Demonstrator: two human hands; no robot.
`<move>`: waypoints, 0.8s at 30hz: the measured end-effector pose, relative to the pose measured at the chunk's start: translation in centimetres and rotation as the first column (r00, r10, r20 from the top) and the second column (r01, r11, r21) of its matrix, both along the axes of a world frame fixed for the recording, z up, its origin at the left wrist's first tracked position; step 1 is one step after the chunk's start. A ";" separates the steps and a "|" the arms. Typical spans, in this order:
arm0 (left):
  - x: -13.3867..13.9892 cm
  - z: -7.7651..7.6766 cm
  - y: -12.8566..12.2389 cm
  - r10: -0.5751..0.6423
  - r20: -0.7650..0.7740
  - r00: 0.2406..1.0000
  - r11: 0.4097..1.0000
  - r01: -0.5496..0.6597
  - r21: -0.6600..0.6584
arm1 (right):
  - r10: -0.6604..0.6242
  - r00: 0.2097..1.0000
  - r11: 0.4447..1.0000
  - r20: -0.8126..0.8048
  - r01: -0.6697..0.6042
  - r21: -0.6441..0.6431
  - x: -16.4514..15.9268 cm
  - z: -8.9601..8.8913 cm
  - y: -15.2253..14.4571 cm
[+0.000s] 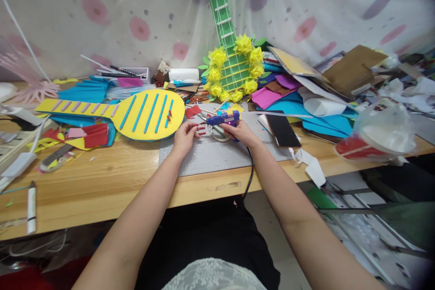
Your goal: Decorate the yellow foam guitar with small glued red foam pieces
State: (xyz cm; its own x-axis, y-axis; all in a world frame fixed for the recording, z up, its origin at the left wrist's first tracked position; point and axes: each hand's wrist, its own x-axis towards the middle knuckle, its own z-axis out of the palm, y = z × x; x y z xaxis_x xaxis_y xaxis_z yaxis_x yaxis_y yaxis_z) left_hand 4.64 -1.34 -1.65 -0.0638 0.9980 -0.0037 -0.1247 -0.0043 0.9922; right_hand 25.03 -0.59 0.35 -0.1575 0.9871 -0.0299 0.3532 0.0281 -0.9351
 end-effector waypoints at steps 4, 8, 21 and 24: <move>0.0 0.0 0.0 -0.007 0.006 1.000 1.000 0.007 -0.001 | 0.012 1.000 1.000 -0.010 -0.012 0.005 0.0 0.0 0.0; 0.1 0.1 0.0 0.004 0.000 1.000 1.000 -0.004 -0.003 | 0.016 1.000 1.000 -0.001 -0.016 0.007 -0.1 0.1 -0.1; 0.1 -0.3 -0.2 -0.016 -0.055 0.998 0.999 0.018 0.046 | -0.093 0.994 0.993 -0.055 0.097 0.062 0.1 0.7 -0.2; 0.1 -0.2 -0.3 -0.024 -0.043 0.999 0.999 0.025 0.037 | -0.316 0.947 0.936 -0.049 0.320 0.145 1.7 0.5 0.5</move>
